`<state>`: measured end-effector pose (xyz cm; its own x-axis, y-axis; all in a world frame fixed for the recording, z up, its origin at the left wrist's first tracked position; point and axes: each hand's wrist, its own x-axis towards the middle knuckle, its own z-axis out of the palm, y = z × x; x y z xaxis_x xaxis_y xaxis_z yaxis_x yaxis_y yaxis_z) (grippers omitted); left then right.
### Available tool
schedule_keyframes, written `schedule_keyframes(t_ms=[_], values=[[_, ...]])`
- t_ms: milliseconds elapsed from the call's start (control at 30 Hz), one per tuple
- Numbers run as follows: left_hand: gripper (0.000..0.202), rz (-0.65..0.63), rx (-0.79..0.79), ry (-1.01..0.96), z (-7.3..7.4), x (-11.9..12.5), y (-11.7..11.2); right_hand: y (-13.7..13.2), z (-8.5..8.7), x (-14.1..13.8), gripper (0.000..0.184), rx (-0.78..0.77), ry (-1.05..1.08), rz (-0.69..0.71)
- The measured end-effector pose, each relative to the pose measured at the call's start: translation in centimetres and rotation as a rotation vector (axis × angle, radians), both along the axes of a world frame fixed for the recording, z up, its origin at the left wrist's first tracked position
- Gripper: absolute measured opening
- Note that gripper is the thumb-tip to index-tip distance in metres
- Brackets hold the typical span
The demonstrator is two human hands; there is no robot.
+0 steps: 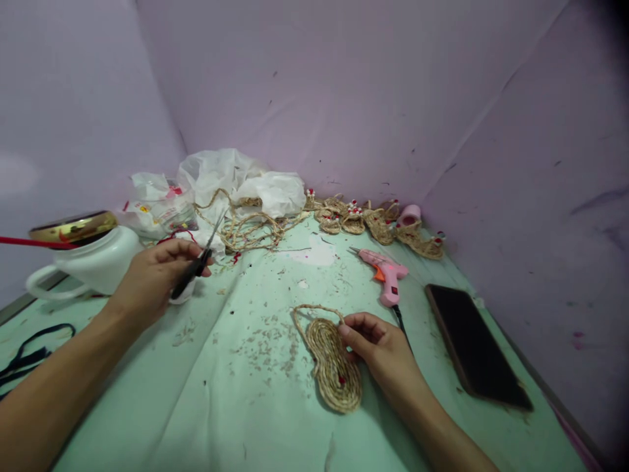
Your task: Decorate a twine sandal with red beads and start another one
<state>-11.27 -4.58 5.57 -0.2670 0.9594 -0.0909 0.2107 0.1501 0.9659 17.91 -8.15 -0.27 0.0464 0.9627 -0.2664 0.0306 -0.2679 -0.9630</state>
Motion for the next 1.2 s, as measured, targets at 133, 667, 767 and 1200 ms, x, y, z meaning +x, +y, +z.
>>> schedule_keyframes(t_ms=[133,667,767,1200], values=[[0.019,-0.082,-0.048,-0.389,0.2,0.3,-0.3,0.0,-0.1,0.1,0.022,0.006,0.01,0.009],[0.053,-0.628,-0.34,-0.838,-1.2,1.5,-1.8,0.1,-0.1,0.3,0.024,-0.01,0.057,0.006],[0.047,-0.617,-0.4,-0.822,-1.6,2.0,-2.0,0.1,0.1,0.4,0.025,-0.011,0.07,0.012],[0.035,-0.884,-0.59,-0.442,-3.2,6.7,-5.6,0.8,0.6,1.4,0.018,-0.026,0.153,0.07]])
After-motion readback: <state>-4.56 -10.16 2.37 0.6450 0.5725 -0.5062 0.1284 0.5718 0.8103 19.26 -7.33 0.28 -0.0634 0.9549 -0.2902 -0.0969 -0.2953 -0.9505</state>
